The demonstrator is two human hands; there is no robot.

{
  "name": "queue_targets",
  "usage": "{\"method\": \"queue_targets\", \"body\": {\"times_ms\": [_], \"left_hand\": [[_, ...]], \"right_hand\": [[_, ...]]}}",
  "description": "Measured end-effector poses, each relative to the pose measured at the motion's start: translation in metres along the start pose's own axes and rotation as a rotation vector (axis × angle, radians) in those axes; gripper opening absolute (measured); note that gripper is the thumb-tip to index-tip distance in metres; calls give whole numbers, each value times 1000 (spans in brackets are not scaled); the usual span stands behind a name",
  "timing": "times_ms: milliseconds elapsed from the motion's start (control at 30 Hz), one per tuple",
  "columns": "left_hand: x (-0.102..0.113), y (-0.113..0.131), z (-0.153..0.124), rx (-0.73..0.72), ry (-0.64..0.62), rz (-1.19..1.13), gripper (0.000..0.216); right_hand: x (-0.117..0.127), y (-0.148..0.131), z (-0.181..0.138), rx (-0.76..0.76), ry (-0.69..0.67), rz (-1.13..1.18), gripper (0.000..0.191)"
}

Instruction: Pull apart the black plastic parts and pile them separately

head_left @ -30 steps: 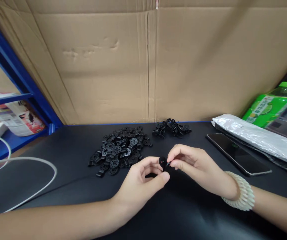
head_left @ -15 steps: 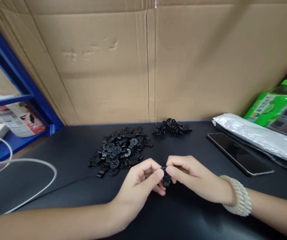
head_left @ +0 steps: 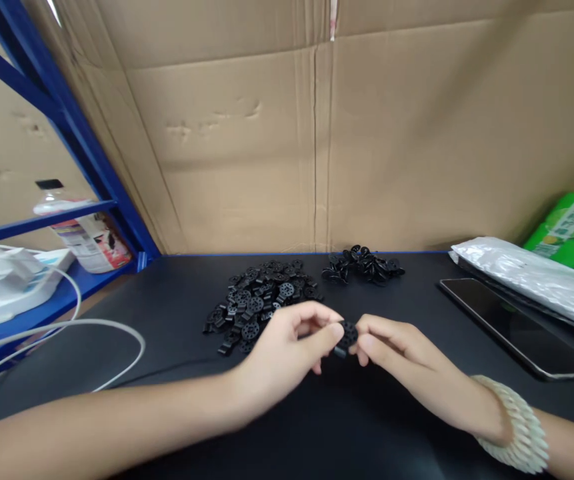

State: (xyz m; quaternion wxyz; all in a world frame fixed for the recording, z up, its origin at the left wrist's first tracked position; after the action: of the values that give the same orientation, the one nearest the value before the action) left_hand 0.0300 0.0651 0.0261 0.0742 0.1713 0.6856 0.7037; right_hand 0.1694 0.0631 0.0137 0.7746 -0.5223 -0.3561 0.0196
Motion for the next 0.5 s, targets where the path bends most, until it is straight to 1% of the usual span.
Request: {"method": "queue_targets", "body": {"times_ms": [67, 100, 167, 200, 233, 300, 333, 367, 400, 467, 500], "left_hand": [[18, 23, 12, -36, -69, 237, 17], [30, 36, 18, -86, -86, 379, 15], [58, 60, 27, -192, -72, 745, 10], [72, 66, 31, -183, -71, 885, 9], [83, 67, 34, -134, -118, 967, 9], [99, 64, 37, -32, -216, 1046, 11], [103, 63, 38, -14, -226, 1072, 12], [104, 64, 39, -31, -191, 1107, 13], [102, 67, 39, -82, -119, 1149, 14], [88, 71, 35, -241, 51, 1206, 18], [76, 70, 31, -321, 101, 1203, 19]], "right_hand": [[5, 0, 0, -3, 37, 7, 34], [8, 0, 1, -9, 56, 13, 34], [13, 3, 2, -28, 83, 25, 34], [15, 5, 3, -38, 91, 32, 35], [17, 7, 4, -48, 94, 38, 35], [19, 10, 6, -59, 99, 49, 37], [20, 11, 7, -60, 103, 53, 38], [21, 11, 8, -60, 110, 53, 39], [24, 11, 9, -57, 124, 45, 39], [36, 8, 9, -48, 165, -17, 39], [45, 6, 9, -46, 187, -78, 36]]}}
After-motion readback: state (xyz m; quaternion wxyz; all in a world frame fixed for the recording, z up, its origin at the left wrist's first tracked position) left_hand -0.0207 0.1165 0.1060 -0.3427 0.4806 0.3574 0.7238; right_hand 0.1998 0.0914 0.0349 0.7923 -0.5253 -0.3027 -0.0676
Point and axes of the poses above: each hand's wrist, its own z-axis towards the middle knuckle, its own x-axis out of the back of the hand, y = z × x, the point moved 6 cm from there along z, towards the middle knuckle, and after that the axes turned 2 degrees about -y, right-handed, at the moved point
